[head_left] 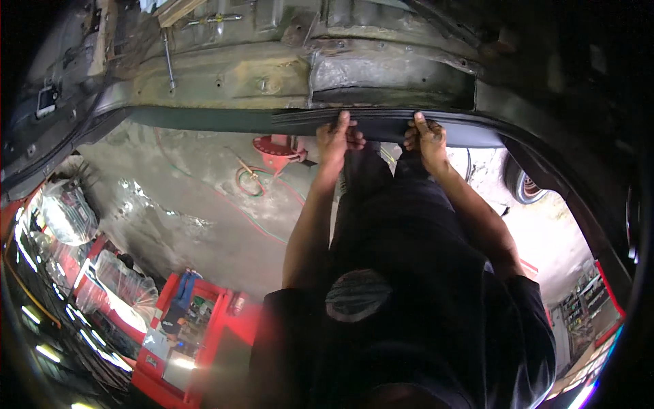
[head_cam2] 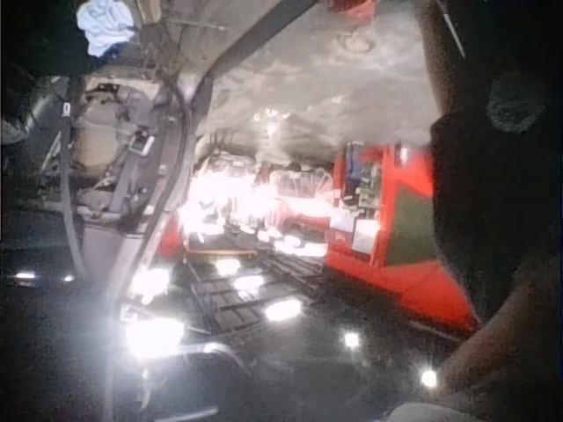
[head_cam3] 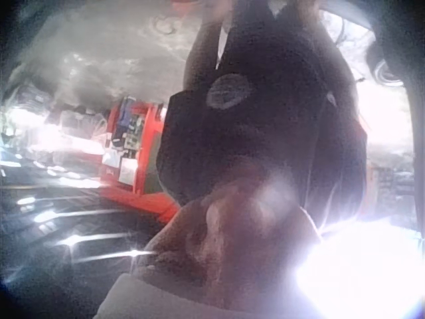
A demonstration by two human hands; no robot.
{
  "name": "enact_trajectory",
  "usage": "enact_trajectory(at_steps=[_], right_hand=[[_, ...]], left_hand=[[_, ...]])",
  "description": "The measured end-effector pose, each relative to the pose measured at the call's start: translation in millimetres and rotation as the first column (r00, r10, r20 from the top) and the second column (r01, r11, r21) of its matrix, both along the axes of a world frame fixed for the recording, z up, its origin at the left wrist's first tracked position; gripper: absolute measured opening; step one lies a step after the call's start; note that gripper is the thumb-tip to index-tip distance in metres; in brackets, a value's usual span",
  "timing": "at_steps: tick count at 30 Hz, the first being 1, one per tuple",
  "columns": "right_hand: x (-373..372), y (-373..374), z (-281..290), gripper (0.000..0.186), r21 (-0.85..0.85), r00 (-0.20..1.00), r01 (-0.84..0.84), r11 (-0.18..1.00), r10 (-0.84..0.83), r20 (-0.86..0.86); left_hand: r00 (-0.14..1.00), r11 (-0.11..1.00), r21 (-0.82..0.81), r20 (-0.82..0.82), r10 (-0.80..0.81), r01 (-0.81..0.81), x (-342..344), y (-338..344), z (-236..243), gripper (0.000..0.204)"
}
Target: The person uses a hammer to pound on the metal frame of a vehicle interior and then installs a rubber seal along the edge of the opening.
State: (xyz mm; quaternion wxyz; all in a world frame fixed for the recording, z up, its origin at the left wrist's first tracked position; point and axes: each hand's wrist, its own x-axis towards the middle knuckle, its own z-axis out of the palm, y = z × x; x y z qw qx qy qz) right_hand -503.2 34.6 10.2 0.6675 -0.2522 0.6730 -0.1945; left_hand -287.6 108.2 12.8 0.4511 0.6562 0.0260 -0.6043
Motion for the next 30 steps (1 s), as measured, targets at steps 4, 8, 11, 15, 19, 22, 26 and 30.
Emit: enact_trajectory(at_steps=[4,8,11,15,19,22,26,30], right_hand=[[4.0,3.1,-8.3,0.052,-0.054,1.0,-0.004,0.999,0.004,-0.006],[-7.1,13.5,-18.7,0.056,-0.052,0.998,-0.056,0.997,0.056,-0.015],[1.5,1.6,-0.6,0.057,0.063,0.997,-0.042,0.997,0.038,0.067],[4.5,-0.6,-4.7,0.052,0.082,0.993,0.048,0.996,-0.056,0.101],[10.7,-0.7,-7.5,0.05,0.075,0.997,0.064,0.995,-0.067,0.042],[5.4,-1.6,-6.4,0.051,0.118,0.997,0.041,0.992,-0.047,0.056],[-8.8,-3.0,-9.2,0.057,0.118,0.991,-0.019,0.993,0.003,0.136],[0.7,-3.4,-9.1,0.057,0.108,0.995,-0.024,0.994,0.013,0.094]], left_hand=[[0.992,0.998,0.065,0.122,-0.034,0.027,-0.5,-9.4,-4.0,0.05],[0.983,0.992,0.039,0.136,-0.126,0.122,8.7,-5.3,-7.7,0.049],[0.989,0.995,0.074,0.13,-0.07,0.061,7.1,-3.6,-1.2,0.049],[0.938,0.966,-0.011,0.236,0.255,-0.26,30.3,15.0,-2.6,0.051],[0.912,0.976,0.02,0.359,0.197,-0.219,48.5,11.0,-11.8,0.048],[0.955,0.986,0.044,0.262,0.142,-0.159,66.7,16.4,-16.0,0.047],[0.963,0.983,0.018,0.204,0.176,-0.184,77.6,17.3,3.2,0.048],[0.942,0.968,-0.055,0.223,0.251,-0.245,105.6,21.8,2.0,0.047]])
